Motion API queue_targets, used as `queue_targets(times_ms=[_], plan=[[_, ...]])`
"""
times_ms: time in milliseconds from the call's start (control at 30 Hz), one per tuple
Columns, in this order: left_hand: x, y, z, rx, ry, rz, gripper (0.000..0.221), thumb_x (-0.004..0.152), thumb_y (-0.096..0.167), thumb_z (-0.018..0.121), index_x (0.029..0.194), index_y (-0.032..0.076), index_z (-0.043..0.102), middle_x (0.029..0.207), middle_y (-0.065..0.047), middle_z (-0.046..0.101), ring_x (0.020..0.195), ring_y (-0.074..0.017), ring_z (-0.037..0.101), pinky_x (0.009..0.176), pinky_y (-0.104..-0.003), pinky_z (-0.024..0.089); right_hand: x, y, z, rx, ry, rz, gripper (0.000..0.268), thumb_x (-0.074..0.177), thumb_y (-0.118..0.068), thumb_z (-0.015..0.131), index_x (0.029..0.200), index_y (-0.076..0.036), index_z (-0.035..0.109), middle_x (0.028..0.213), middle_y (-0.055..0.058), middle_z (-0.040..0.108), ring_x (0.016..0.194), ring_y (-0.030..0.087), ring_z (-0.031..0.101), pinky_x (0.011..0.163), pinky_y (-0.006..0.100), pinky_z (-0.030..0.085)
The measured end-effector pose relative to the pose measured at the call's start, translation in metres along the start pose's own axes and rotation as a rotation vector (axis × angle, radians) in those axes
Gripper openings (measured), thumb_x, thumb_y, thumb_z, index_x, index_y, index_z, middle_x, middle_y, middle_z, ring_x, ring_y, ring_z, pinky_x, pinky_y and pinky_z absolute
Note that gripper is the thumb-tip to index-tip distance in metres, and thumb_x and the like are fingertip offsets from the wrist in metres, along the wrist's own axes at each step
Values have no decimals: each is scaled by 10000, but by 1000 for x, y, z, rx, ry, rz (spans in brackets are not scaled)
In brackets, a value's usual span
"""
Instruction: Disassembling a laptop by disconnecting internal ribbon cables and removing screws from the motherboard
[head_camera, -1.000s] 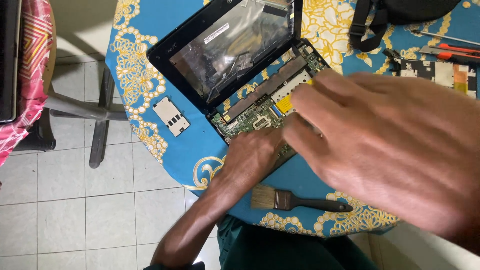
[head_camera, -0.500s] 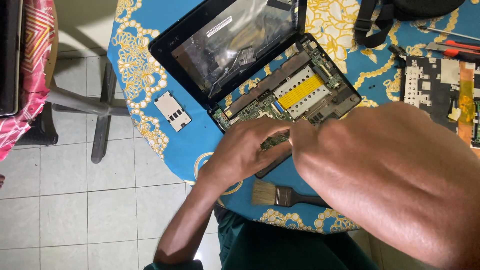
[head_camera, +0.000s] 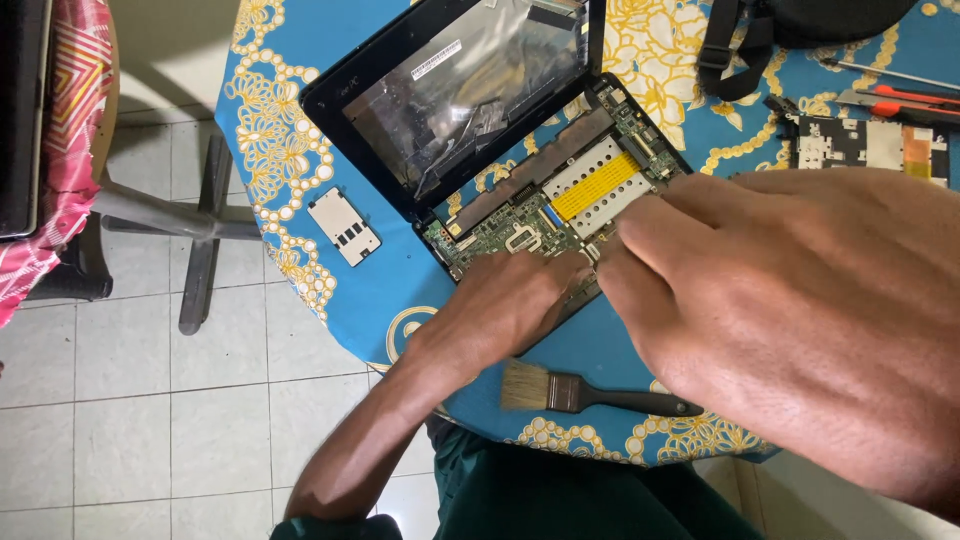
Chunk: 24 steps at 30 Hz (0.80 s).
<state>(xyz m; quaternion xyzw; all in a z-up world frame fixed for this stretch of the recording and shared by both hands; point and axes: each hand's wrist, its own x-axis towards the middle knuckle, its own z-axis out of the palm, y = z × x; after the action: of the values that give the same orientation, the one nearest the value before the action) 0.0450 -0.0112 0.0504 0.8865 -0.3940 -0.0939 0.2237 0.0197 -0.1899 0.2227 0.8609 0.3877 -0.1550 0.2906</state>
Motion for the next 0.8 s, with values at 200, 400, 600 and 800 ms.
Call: queue_targets(times_ms=[200,400,600,800], plan=[[-4,0,-24,-278,269,198,401,1035,337,643,1340,80,606,1214,-110,785,747,-268,773,621,-409,579,4,12,-23,49,-333,-10,172,985,-123,461,1155,-105,438,701,14,688,604,364,723,429,488,489],[-8,18,-12,-321,606,330,172,1052,144,698,1176,26,689,1106,-103,797,798,-270,799,563,-363,569,9,10,-26,86,-393,71,123,1074,-231,455,1116,-345,436,690,-51,594,627,262,664,507,438,488],[-5,20,-18,-57,408,282,266,1065,44,604,816,-2,522,625,-111,479,408,-198,390,369,-335,348,3,7,-12,27,-162,72,250,975,-115,542,1202,-133,438,623,-28,666,507,274,712,405,435,475],[-3,17,-29,-320,366,315,247,1054,163,555,1288,97,594,995,-108,757,560,-286,595,502,-414,436,-3,3,1,-26,-94,-19,227,945,-55,550,1164,-53,491,548,-28,590,384,219,628,332,419,420]])
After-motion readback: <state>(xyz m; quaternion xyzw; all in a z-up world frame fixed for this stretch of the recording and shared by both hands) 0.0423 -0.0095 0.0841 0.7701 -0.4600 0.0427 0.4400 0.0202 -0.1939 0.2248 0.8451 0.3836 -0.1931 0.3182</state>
